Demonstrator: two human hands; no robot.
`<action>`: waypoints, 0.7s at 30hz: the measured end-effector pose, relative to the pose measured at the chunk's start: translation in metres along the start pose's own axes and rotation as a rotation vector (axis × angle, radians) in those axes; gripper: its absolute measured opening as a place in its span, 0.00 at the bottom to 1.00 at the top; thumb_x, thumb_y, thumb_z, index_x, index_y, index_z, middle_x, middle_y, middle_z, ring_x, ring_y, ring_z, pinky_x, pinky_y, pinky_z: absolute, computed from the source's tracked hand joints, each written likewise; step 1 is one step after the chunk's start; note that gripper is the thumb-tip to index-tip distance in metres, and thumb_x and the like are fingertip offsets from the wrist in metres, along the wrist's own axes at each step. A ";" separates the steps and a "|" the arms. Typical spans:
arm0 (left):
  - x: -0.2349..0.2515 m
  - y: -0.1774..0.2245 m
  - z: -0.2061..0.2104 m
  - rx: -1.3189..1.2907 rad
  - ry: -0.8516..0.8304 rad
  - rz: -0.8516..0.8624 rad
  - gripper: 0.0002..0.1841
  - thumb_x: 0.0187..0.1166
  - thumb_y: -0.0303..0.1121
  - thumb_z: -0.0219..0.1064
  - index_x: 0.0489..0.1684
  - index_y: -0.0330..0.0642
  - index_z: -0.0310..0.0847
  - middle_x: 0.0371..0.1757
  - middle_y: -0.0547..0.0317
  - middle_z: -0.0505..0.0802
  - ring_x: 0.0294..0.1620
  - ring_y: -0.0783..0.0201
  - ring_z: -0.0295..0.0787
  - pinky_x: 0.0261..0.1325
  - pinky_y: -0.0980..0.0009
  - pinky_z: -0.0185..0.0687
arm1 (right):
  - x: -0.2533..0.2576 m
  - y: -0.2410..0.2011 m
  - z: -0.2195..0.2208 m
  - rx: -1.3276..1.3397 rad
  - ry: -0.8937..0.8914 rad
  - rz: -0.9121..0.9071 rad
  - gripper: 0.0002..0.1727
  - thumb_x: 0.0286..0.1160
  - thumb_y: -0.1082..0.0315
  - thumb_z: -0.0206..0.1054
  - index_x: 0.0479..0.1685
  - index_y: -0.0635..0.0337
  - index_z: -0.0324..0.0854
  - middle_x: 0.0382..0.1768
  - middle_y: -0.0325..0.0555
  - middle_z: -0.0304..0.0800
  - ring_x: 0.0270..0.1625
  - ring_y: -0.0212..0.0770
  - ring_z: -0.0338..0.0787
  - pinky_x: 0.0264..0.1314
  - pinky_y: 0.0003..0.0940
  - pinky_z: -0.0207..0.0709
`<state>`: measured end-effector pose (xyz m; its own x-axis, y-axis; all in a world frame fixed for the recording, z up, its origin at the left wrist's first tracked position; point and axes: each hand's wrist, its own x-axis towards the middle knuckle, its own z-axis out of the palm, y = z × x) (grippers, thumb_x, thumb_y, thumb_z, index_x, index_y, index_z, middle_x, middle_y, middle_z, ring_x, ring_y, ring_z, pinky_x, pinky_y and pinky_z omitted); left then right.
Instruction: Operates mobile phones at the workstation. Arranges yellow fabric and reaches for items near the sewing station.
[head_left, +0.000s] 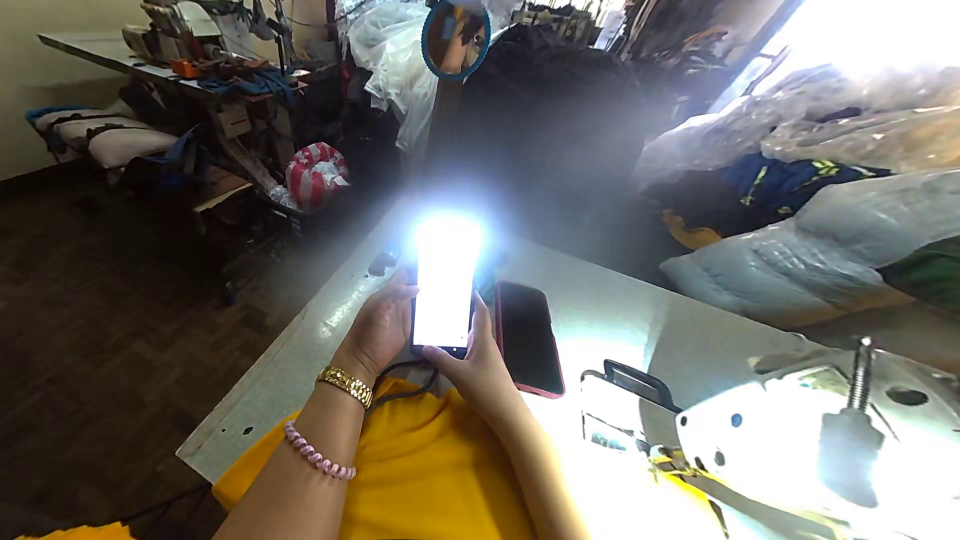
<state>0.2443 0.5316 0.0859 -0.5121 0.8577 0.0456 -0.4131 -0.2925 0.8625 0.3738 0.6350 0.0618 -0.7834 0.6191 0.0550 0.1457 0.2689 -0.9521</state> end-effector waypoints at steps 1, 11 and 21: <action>0.000 0.000 0.000 0.006 0.013 -0.001 0.29 0.88 0.41 0.43 0.91 0.57 0.55 0.81 0.56 0.78 0.76 0.60 0.78 0.72 0.55 0.79 | 0.000 0.000 0.000 -0.001 -0.002 -0.008 0.65 0.55 0.63 0.83 0.95 0.41 0.39 0.79 0.50 0.72 0.72 0.39 0.83 0.70 0.42 0.81; 0.001 -0.002 0.000 0.044 0.053 -0.006 0.28 0.90 0.46 0.44 0.90 0.58 0.58 0.79 0.56 0.80 0.73 0.59 0.81 0.69 0.54 0.81 | -0.002 0.002 -0.001 0.093 -0.006 -0.051 0.50 0.72 0.62 0.70 0.95 0.43 0.43 0.83 0.46 0.69 0.75 0.35 0.80 0.73 0.38 0.79; 0.001 -0.003 0.000 0.035 0.030 0.000 0.28 0.90 0.46 0.42 0.90 0.57 0.57 0.81 0.56 0.78 0.76 0.59 0.78 0.71 0.52 0.78 | 0.000 0.002 0.000 0.124 0.037 -0.005 0.37 0.80 0.69 0.58 0.92 0.46 0.51 0.73 0.48 0.79 0.64 0.34 0.87 0.62 0.34 0.83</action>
<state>0.2448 0.5335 0.0835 -0.5346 0.8445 0.0315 -0.3863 -0.2774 0.8797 0.3746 0.6356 0.0598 -0.7606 0.6456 0.0686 0.0644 0.1802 -0.9815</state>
